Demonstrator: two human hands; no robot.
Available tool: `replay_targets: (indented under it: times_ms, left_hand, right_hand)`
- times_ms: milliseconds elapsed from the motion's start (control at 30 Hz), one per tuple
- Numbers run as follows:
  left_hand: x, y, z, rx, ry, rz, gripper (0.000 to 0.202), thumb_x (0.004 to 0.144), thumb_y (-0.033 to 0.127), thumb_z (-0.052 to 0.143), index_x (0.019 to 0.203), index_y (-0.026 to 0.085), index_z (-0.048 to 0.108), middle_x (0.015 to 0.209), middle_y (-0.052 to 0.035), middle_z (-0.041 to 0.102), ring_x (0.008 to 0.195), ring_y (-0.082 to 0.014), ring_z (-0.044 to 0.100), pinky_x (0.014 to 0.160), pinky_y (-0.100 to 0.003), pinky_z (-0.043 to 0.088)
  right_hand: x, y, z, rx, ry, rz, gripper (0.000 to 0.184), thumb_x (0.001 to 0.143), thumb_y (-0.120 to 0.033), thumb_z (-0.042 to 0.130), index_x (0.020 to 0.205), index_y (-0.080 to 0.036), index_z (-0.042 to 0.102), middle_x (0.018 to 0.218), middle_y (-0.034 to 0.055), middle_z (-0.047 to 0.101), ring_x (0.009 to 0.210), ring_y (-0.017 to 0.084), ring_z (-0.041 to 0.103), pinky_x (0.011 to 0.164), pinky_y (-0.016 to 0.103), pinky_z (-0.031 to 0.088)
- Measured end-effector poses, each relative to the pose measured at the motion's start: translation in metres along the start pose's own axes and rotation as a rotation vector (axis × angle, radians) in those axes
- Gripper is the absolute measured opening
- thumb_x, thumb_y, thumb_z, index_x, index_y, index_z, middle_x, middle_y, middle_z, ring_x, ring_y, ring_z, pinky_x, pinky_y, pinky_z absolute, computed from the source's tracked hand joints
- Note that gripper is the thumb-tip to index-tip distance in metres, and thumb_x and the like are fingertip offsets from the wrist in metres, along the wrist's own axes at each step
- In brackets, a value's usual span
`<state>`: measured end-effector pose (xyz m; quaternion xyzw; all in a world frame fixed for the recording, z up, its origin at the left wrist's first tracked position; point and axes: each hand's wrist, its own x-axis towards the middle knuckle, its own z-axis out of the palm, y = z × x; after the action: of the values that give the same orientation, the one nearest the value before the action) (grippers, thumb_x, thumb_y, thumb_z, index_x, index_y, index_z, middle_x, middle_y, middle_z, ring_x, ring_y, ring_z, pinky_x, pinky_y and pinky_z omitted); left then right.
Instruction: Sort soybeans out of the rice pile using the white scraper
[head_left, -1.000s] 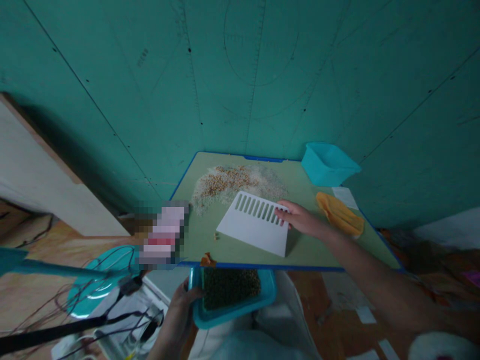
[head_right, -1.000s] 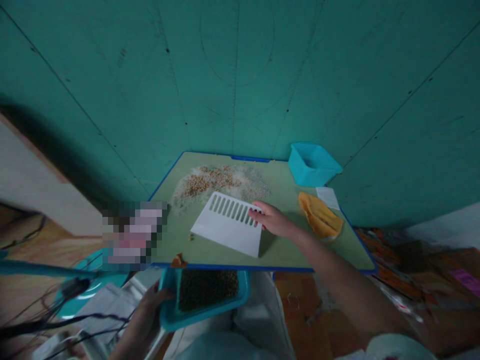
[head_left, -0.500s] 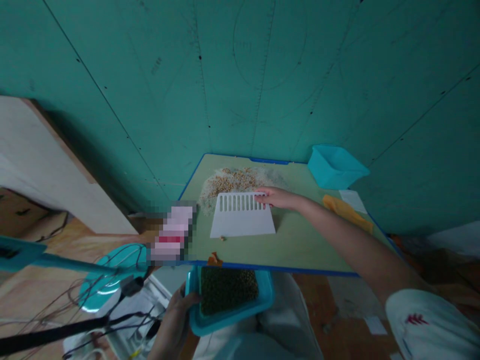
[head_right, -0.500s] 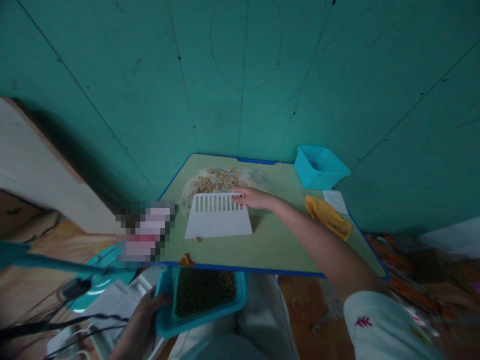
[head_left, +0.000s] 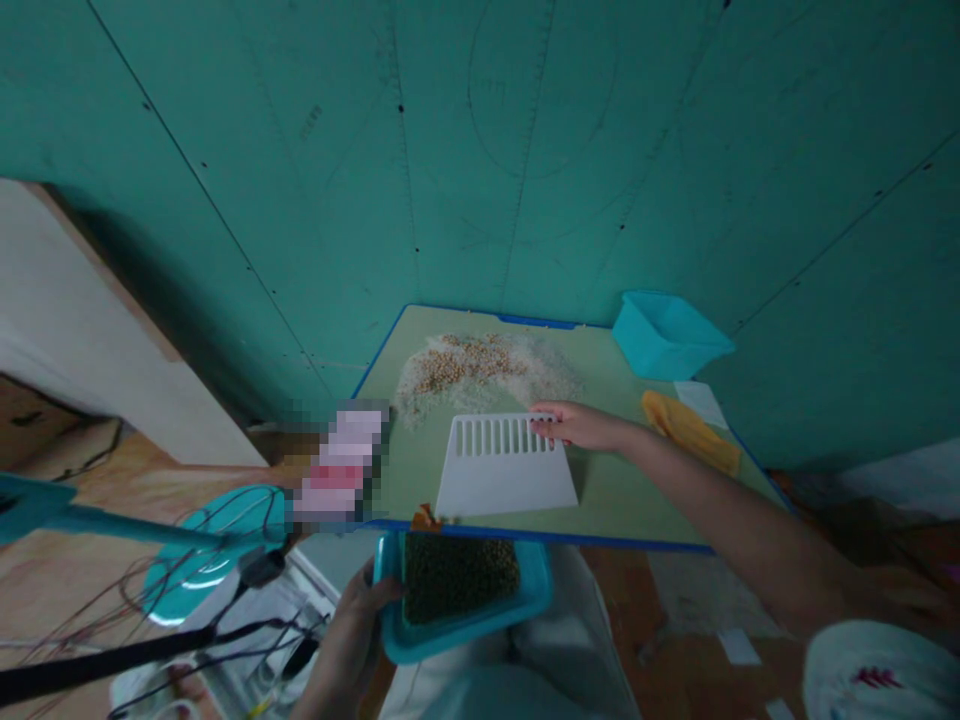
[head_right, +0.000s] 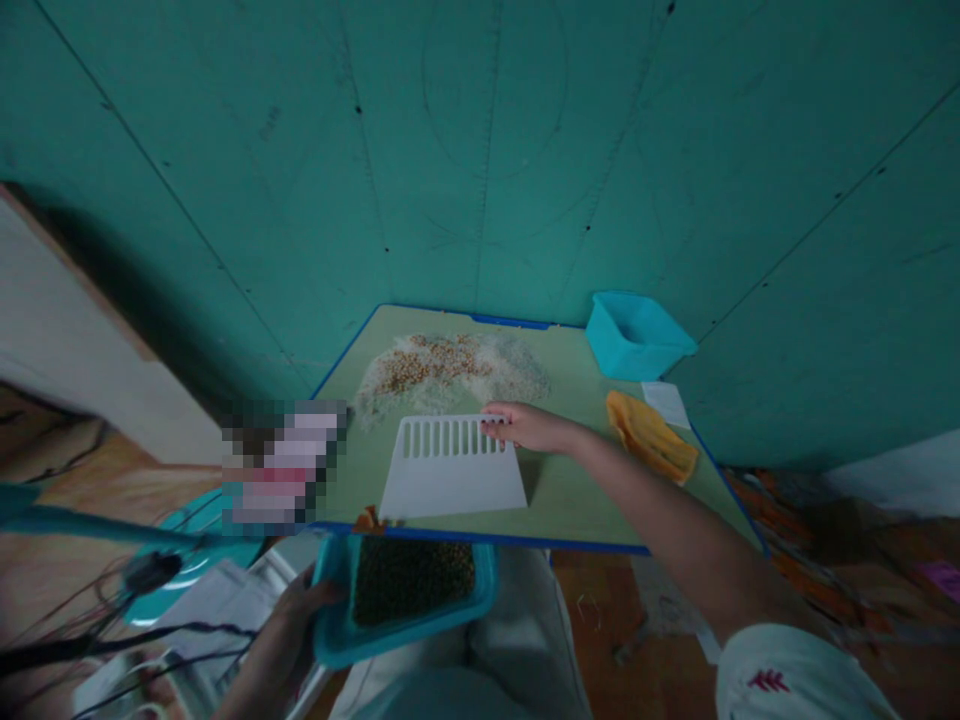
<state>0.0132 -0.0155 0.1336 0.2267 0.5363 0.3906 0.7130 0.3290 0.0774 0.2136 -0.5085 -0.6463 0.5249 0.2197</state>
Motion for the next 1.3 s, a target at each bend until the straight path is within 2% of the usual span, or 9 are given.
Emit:
replay_targets:
  times_ms: [267,467,600,767,867,1033,1133,1300]
  left_hand:
    - [-0.003,0.002,0.009,0.023,-0.023,0.0,0.031,0.046,0.01,0.061,0.075,0.017,0.068,0.056,-0.0021,0.071,0.054,-0.0249,0.066,0.039,-0.027,0.045]
    - [-0.004,0.003,0.012,0.0,-0.064,0.028,0.026,0.047,0.01,0.06,0.071,0.017,0.067,0.057,-0.0009,0.07,0.056,-0.0232,0.065,0.041,-0.026,0.045]
    - [-0.002,0.0,0.007,-0.015,-0.084,0.031,0.029,0.049,0.009,0.059,0.076,0.017,0.067,0.057,-0.0001,0.071,0.057,-0.0226,0.066,0.046,-0.027,0.046]
    - [0.004,-0.009,-0.001,-0.009,-0.049,0.029,0.028,0.051,0.007,0.058,0.076,0.016,0.066,0.059,-0.0003,0.072,0.058,-0.0216,0.066,0.058,-0.031,0.05]
    - [0.003,-0.01,0.002,-0.049,-0.006,0.025,0.031,0.051,0.007,0.057,0.079,0.016,0.065,0.064,-0.0008,0.073,0.058,-0.0221,0.067,0.058,-0.032,0.051]
    - [-0.005,-0.004,0.007,-0.061,-0.018,0.004,0.03,0.049,0.007,0.059,0.077,0.017,0.065,0.059,0.0012,0.071,0.059,-0.023,0.067,0.056,-0.031,0.051]
    - [-0.001,-0.008,0.002,-0.077,-0.005,-0.003,0.031,0.049,0.005,0.059,0.077,0.017,0.065,0.062,0.0008,0.073,0.059,-0.0219,0.067,0.056,-0.03,0.051]
    - [0.006,-0.016,-0.005,-0.112,-0.047,-0.015,0.028,0.049,0.007,0.061,0.075,0.017,0.067,0.057,-0.0005,0.071,0.056,-0.0238,0.066,0.043,-0.028,0.047]
  right_hand:
    - [-0.029,0.006,0.003,0.069,0.017,0.039,0.039,0.074,-0.055,0.057,0.084,-0.017,0.054,0.063,-0.0037,0.05,0.053,0.008,0.042,0.05,0.021,0.032]
    - [-0.038,0.003,0.002,0.027,0.071,0.04,0.042,0.073,-0.058,0.054,0.083,-0.017,0.053,0.064,-0.0032,0.05,0.056,0.009,0.045,0.051,0.021,0.033]
    - [-0.035,0.004,0.0,0.001,0.178,0.036,0.042,0.072,-0.059,0.054,0.079,-0.018,0.052,0.061,-0.0033,0.048,0.055,0.01,0.044,0.048,0.021,0.032]
    - [-0.022,-0.003,-0.003,-0.005,0.355,-0.011,0.037,0.074,-0.054,0.054,0.086,-0.019,0.054,0.064,-0.0014,0.052,0.053,0.01,0.045,0.045,0.021,0.032]
    - [-0.016,-0.013,-0.007,-0.074,0.443,-0.096,0.034,0.078,-0.048,0.051,0.092,-0.018,0.058,0.067,0.0001,0.056,0.054,0.011,0.047,0.047,0.022,0.035]
    - [-0.004,-0.027,-0.025,-0.291,0.614,-0.23,0.029,0.082,-0.04,0.048,0.096,-0.018,0.061,0.077,0.0033,0.064,0.063,0.014,0.055,0.054,0.024,0.04]
    - [0.004,-0.031,-0.041,-0.443,0.684,-0.249,0.029,0.084,-0.036,0.047,0.101,-0.018,0.061,0.086,0.0062,0.067,0.071,0.018,0.059,0.06,0.027,0.043]
    - [0.006,-0.031,-0.062,-0.658,0.73,-0.213,0.027,0.085,-0.031,0.047,0.102,-0.017,0.063,0.094,0.0091,0.068,0.076,0.02,0.061,0.064,0.029,0.044]
